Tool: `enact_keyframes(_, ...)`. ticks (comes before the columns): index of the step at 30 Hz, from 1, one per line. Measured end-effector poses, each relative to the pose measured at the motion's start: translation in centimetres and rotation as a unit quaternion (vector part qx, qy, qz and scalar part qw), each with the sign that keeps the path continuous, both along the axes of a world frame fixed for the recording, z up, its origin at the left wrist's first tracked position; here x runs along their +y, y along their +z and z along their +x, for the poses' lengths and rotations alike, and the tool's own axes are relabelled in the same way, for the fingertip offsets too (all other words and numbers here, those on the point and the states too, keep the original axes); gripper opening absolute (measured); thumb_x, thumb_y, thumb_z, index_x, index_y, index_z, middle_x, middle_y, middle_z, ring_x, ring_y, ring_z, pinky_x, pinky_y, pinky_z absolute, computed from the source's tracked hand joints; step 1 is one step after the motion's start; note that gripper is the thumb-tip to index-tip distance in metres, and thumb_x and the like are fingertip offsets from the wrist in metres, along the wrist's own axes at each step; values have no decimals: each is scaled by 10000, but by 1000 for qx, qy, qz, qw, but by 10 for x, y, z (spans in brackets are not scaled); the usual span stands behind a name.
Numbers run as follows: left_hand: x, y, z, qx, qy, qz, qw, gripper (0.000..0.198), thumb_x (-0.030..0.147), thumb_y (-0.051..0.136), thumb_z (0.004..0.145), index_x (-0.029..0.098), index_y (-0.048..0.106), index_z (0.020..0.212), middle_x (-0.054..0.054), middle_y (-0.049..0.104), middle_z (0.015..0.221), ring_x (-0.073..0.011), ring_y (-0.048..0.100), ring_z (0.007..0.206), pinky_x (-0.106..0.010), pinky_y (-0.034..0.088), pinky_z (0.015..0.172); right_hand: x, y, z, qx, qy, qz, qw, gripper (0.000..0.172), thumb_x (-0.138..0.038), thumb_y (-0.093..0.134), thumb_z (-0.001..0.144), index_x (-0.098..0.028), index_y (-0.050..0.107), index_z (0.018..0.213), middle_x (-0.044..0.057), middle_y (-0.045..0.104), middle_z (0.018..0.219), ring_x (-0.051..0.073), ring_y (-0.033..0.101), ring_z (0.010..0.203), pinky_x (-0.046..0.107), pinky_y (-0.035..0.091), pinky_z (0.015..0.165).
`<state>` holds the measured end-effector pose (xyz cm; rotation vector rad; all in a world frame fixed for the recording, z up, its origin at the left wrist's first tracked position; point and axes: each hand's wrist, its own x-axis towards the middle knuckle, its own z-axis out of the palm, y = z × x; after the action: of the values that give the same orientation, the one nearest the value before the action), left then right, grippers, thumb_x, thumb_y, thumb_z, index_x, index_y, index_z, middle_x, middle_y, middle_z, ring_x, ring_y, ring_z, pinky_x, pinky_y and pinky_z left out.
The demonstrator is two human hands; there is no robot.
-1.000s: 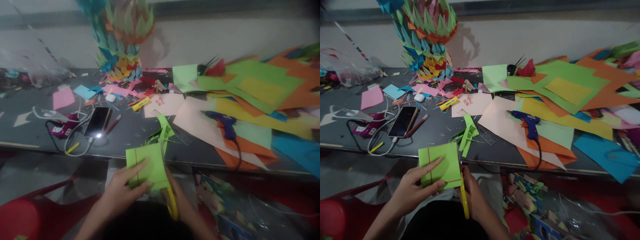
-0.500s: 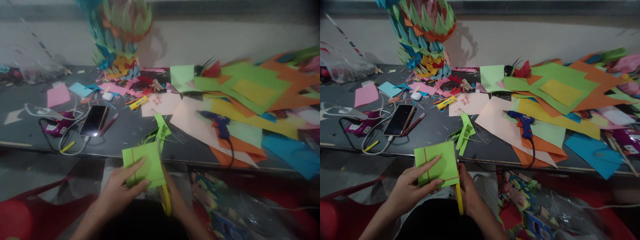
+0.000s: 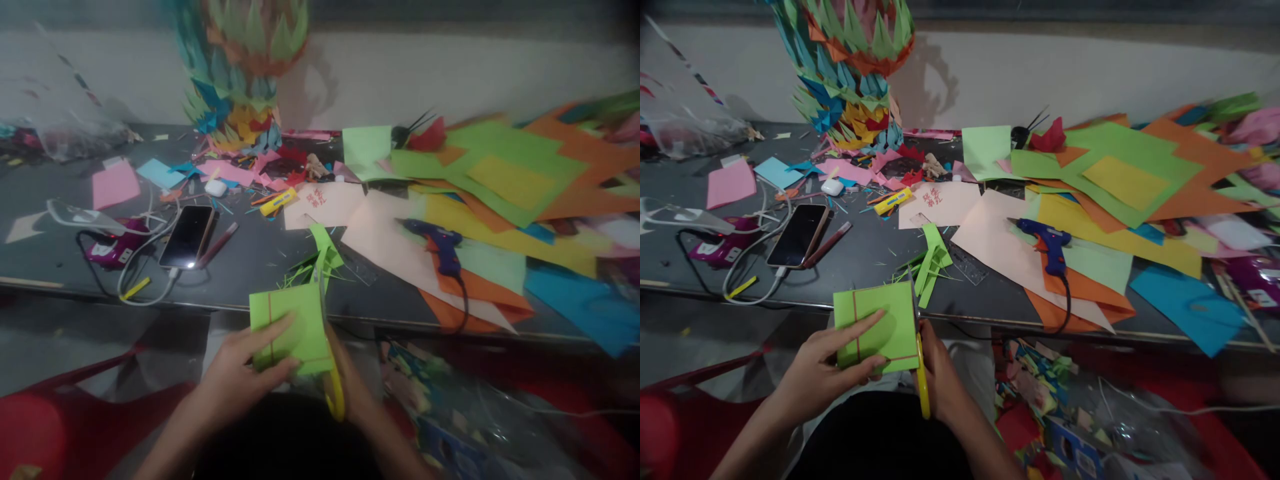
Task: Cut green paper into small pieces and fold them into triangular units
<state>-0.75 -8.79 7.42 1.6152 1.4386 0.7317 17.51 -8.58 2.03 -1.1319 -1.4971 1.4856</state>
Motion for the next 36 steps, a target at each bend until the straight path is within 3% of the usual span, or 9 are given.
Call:
enact_keyframes(9,-1,-1,1,-18,-1,-12,1000,483,295,663,726,253,575,1198,-31,703,768,-160,662,638,-229,559,525,0,-4,1,-11,1,5,1000,327,-472,457,805,-207,529,982,63,631,876,220,572,798,318,475,743)
enact_keyframes(16,-3,-3,1,-35,14,-21,999,512,301,680,715,233,570,1210,-21,699,723,-139,653,562,-193,542,478,-3,-8,-1,6,-48,-52,998,463,-632,499,728,-241,564,966,41,595,710,210,564,666,301,488,600)
enact_keyframes(19,-2,-1,2,-67,63,-37,995,523,318,694,704,220,577,1204,-18,705,751,-116,631,482,-184,539,457,-3,-13,-4,65,-76,-112,989,505,-701,399,754,-237,550,886,1,516,563,156,480,465,272,432,452)
enact_keyframes(22,1,-2,6,-88,137,-40,986,532,323,695,701,208,576,1206,-30,715,832,-116,632,491,-190,547,468,-2,-12,-4,150,-35,-118,981,530,-721,386,757,-214,529,819,-34,461,481,122,429,398,252,389,415)
enact_keyframes(24,2,-6,10,-87,153,-31,984,539,325,691,703,204,569,1214,-37,715,882,-112,625,497,-192,548,469,0,-6,-5,168,-31,-116,979,466,-658,524,727,-196,537,784,-22,509,510,124,486,447,246,403,443)
enact_keyframes(27,3,-13,17,-83,130,-15,988,542,328,672,722,193,552,1233,-33,718,884,-108,619,504,-191,549,481,5,4,-7,150,-93,-146,974,329,-474,670,697,-172,550,751,-10,553,531,126,527,476,234,408,447)
enact_keyframes(31,5,-14,17,-71,112,28,991,471,308,641,751,184,579,1201,-58,694,1029,-185,669,810,-259,566,707,14,9,-6,165,-155,-158,961,279,-372,680,706,-179,528,839,-36,554,524,120,535,476,219,418,451)
enact_keyframes(33,8,-12,9,-55,117,49,990,370,304,629,763,191,640,1116,-64,678,1073,-209,643,932,-291,543,789,19,10,1,153,-142,-156,966,278,-355,685,699,-189,501,824,-51,535,507,109,513,454,208,399,433)
enact_keyframes(36,16,-5,-8,-61,128,71,987,240,300,620,776,199,699,978,-66,686,1025,-191,634,924,-267,534,764,31,19,15,129,-76,-149,977,276,-347,685,679,-196,464,741,-59,514,501,87,463,410,200,361,397)
